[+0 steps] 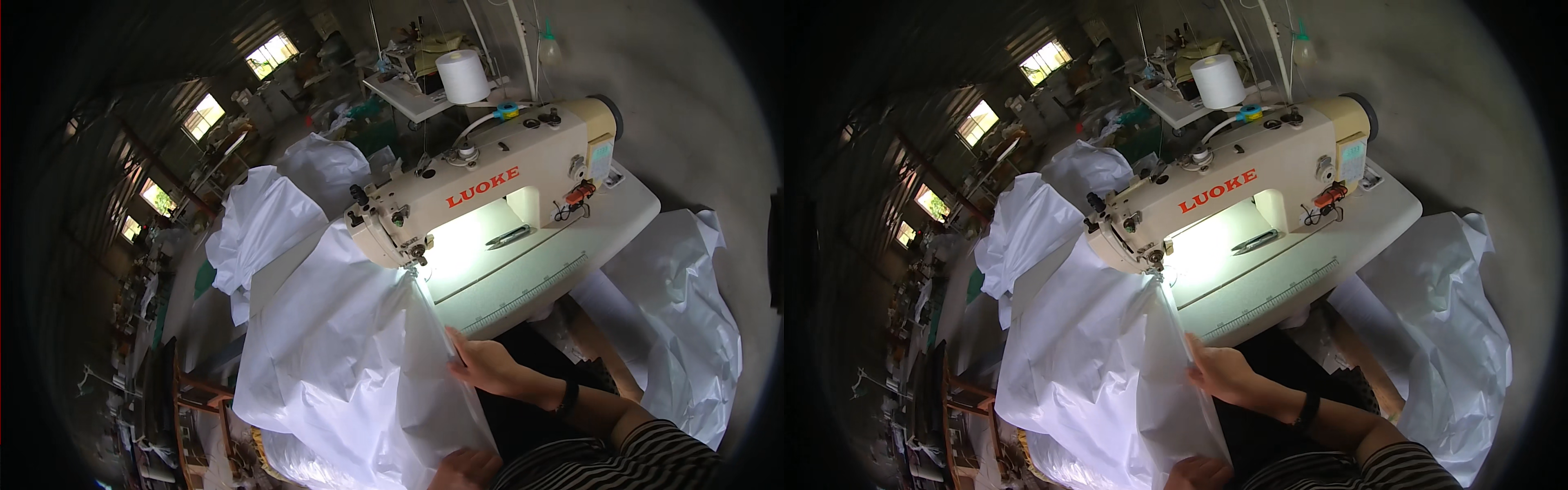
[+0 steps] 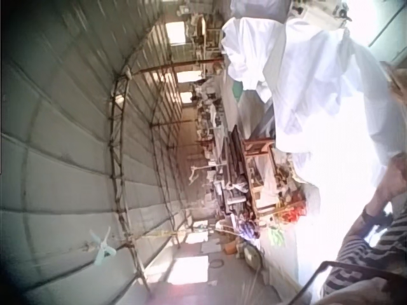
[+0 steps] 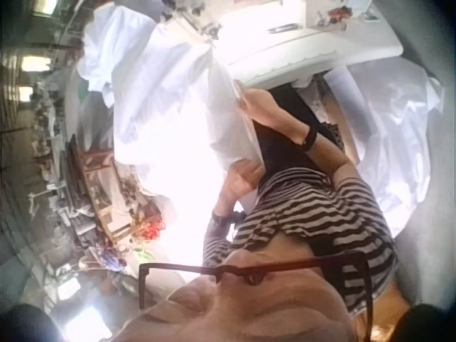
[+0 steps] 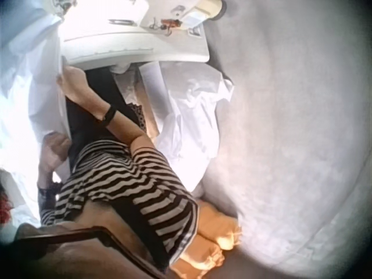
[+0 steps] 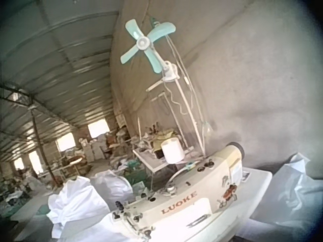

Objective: Sewing large white plastic sheets using an industrial sewing machine.

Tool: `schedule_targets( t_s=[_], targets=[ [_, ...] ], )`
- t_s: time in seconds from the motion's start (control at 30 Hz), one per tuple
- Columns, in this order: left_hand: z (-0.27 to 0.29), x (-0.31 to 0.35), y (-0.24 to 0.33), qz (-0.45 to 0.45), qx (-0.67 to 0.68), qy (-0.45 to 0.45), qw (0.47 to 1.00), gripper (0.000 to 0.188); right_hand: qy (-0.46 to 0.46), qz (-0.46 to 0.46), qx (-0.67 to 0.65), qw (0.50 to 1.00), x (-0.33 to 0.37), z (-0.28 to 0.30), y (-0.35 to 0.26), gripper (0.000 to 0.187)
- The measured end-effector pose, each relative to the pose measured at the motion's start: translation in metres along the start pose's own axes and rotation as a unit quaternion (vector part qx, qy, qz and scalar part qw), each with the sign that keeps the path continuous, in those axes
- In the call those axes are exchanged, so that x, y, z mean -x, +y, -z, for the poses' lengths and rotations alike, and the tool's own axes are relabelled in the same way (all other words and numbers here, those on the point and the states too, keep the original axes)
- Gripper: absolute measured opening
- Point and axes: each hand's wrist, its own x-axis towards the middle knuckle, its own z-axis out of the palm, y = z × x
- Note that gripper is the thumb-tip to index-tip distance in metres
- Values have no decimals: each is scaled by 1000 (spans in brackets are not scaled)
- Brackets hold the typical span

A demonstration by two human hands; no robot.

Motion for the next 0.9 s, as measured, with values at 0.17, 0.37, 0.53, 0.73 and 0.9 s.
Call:
schedule_targets(
  t_s=[0.17,0.37,0.53,0.73,0.9],
  targets=[
    [3,-1,-31,30,-17,-13,999,16,-85,-43,319,943,-20,-9,-20,63],
    [7,-40,-76,82,-38,-48,995,10,9,5,223,975,-28,-21,-3,55],
    [1,-68,-110,94,-100,-18,990,14,12,-4,251,968,-51,-17,5,46],
    [1,-97,-141,149,-128,10,980,10,7,-18,291,956,-99,0,11,37],
    [6,-101,-134,201,-84,37,975,9,-5,-35,285,958,-130,4,22,37]
  ],
)
